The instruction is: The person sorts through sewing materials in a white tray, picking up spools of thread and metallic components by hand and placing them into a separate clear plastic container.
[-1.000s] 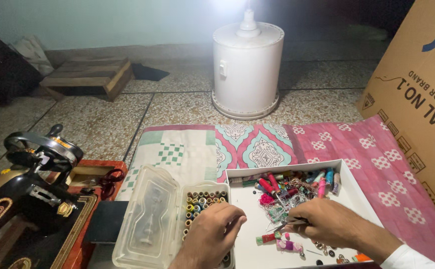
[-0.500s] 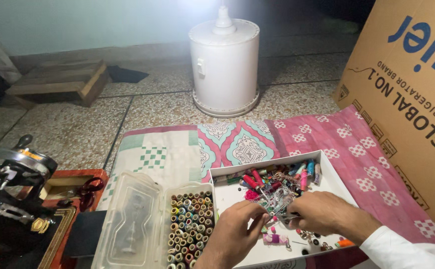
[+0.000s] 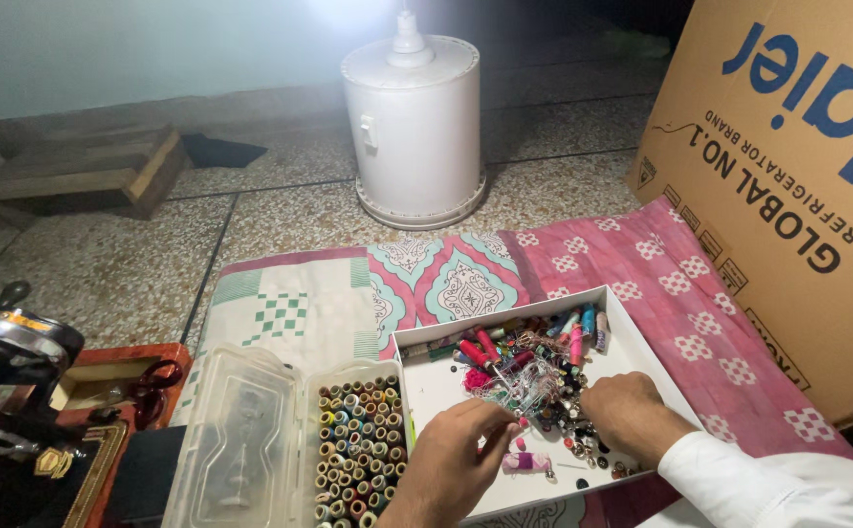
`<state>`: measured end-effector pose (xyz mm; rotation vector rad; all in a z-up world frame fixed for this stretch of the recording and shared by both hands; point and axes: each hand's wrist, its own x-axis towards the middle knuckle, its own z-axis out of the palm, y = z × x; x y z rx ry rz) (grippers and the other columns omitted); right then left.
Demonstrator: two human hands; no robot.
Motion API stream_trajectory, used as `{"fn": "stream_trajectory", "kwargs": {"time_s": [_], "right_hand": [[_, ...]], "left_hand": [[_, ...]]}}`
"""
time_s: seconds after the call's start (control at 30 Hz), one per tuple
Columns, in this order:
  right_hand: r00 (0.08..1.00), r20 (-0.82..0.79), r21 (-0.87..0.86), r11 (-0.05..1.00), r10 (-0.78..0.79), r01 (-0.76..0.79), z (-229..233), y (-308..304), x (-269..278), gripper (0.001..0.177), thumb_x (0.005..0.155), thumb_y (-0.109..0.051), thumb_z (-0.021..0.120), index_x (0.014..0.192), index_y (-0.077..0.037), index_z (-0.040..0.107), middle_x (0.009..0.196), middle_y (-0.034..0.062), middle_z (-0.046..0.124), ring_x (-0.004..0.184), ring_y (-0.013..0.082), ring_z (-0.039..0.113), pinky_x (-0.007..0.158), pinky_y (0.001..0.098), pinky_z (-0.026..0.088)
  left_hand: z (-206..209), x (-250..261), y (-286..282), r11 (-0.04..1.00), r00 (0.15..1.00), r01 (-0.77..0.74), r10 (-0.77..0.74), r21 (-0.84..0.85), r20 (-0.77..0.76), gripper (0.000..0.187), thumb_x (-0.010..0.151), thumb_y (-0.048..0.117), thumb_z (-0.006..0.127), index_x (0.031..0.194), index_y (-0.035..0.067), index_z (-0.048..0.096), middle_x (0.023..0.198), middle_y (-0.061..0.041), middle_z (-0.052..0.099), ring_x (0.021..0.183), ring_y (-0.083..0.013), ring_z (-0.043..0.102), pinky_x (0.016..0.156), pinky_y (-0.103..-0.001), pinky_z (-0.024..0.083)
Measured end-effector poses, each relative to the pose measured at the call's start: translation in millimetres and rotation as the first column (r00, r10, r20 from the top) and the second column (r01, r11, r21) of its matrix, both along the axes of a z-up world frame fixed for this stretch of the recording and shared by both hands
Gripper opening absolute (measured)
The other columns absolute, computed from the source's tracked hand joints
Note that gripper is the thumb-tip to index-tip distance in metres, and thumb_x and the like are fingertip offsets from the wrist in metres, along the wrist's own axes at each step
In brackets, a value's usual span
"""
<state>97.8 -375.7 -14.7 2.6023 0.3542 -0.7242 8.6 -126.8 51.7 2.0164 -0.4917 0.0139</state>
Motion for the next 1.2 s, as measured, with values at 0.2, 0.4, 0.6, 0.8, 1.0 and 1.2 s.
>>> {"fn": "stream_trajectory", "kwargs": {"time_s": [0.2,0.4,0.6,0.8,1.0,1.2], "right_hand": [[0.992,-0.010,0.139,0.982,-0.127,0.127,44.6,13.9,-2.3,0.032,0.086,-0.014,0.066,0.118,-0.008,0.066,0.108,0.0122,0.075,0.100,0.0284,0.074,0.086,0.0428,0.058],[0.957,-0.156,0.642,0.711,-0.245,0.287,80.7,38.2,-12.5,0.029,0.087,-0.031,0.067,0.108,-0.011,0.070,0.092,0.0082,0.079,0.084,0.0204,0.076,0.077,0.0370,0.057],[0.894,-0.446,0.869,0.218,-0.042,0.444,67.1,50.0,-17.3,0.028,0.088,-0.028,0.074,0.108,-0.009,0.074,0.086,-0.0004,0.077,0.076,0.0052,0.070,0.065,0.0254,0.055],[0.827,-0.562,0.825,0.050,-0.023,0.563,60.3,51.2,-13.9,0.040,0.083,-0.021,0.086,0.112,-0.005,0.065,0.085,0.0025,0.067,0.059,0.0058,0.054,0.048,0.0243,0.039],[0.799,-0.600,0.797,0.054,-0.047,0.602,75.7,63.0,-21.4,0.036,0.082,-0.026,0.081,0.114,-0.012,0.077,0.079,-0.0022,0.076,0.053,0.0033,0.049,0.045,0.0230,0.036],[0.783,-0.617,0.784,0.021,-0.083,0.620,75.3,67.7,-23.2,0.027,0.090,-0.028,0.074,0.113,-0.017,0.083,0.069,0.0000,0.072,0.052,0.0025,0.053,0.044,0.0228,0.035]], "left_hand": [[0.6,-1.9,3.4,1.000,1.000,-0.026,0.026,0.007,-0.008,0.012,0.092,0.011,0.069,0.100,0.003,0.073,0.089,-0.013,0.071,0.080,-0.0263,0.072,0.069,-0.037,0.057],[-3.9,0.3,-0.4,0.996,0.996,-0.089,0.089,-0.032,0.020,0.031,0.090,0.012,0.071,0.119,0.005,0.063,0.107,-0.012,0.068,0.088,-0.0232,0.073,0.075,-0.035,0.058],[-4.2,2.6,1.8,0.994,0.992,-0.095,0.089,-0.063,-0.092,0.044,0.089,0.009,0.070,0.132,0.010,0.060,0.122,-0.010,0.063,0.093,-0.0206,0.072,0.078,-0.033,0.062],[-8.8,4.3,9.4,0.995,0.996,-0.085,0.085,-0.058,0.003,0.031,0.088,0.006,0.071,0.119,0.005,0.067,0.104,-0.011,0.069,0.090,-0.0211,0.074,0.077,-0.033,0.062],[-2.7,3.8,17.3,0.973,0.973,-0.228,0.228,-0.038,0.015,0.024,0.089,0.015,0.073,0.110,0.003,0.070,0.095,-0.012,0.074,0.081,-0.0217,0.074,0.072,-0.035,0.058],[9.6,0.9,17.3,0.954,0.955,-0.297,0.296,-0.043,-0.032,0.025,0.087,0.015,0.073,0.108,0.003,0.069,0.094,-0.011,0.074,0.076,-0.0205,0.074,0.069,-0.034,0.058]]}}
